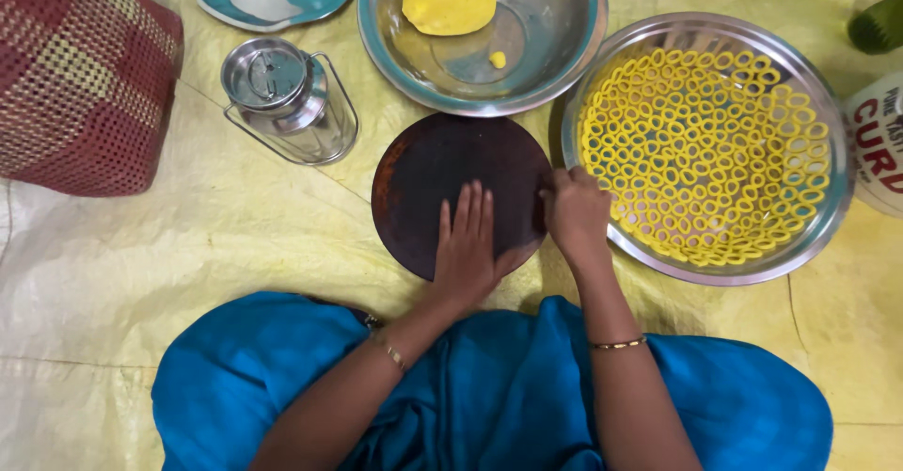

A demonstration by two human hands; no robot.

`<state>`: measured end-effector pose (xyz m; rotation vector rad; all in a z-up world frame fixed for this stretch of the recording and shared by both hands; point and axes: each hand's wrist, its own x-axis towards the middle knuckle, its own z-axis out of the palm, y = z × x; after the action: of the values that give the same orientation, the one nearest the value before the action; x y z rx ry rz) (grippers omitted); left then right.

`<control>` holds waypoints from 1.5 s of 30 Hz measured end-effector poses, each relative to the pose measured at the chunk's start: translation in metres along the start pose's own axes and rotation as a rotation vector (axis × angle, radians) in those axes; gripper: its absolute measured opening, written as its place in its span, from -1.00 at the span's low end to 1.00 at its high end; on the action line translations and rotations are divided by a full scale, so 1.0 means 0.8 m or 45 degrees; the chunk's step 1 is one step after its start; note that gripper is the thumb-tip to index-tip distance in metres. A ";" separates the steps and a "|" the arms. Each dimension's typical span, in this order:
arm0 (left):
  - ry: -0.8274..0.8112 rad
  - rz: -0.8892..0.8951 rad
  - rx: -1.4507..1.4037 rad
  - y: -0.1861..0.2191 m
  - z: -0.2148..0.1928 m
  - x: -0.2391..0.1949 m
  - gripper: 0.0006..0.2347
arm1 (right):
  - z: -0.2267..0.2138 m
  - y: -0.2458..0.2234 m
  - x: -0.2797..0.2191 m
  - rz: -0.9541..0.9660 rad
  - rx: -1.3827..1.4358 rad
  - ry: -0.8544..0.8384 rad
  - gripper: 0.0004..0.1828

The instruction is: The person rolls small pieces of yellow dough into thin ropes on a wooden board, then joins the ends to form rings and places them on a metal tray. The person repeats this process with multiple dough pieces.

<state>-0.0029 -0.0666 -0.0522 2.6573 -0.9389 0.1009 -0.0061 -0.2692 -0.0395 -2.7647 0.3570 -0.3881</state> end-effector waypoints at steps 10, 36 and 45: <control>0.030 0.114 -0.068 0.011 -0.002 -0.057 -0.21 | 0.041 0.061 -0.012 0.065 -0.328 0.228 -0.91; -0.194 0.272 -0.154 -0.002 -0.041 -0.074 -0.15 | -0.019 -0.005 0.012 0.218 0.099 0.206 -0.83; -0.096 0.105 0.098 -0.047 0.002 0.067 -0.17 | -0.011 0.009 0.006 0.264 0.046 0.230 -0.85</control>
<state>0.0625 -0.0719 -0.0550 2.7096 -1.0904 0.0570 -0.0054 -0.2794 -0.0329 -2.6311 0.6677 -0.5861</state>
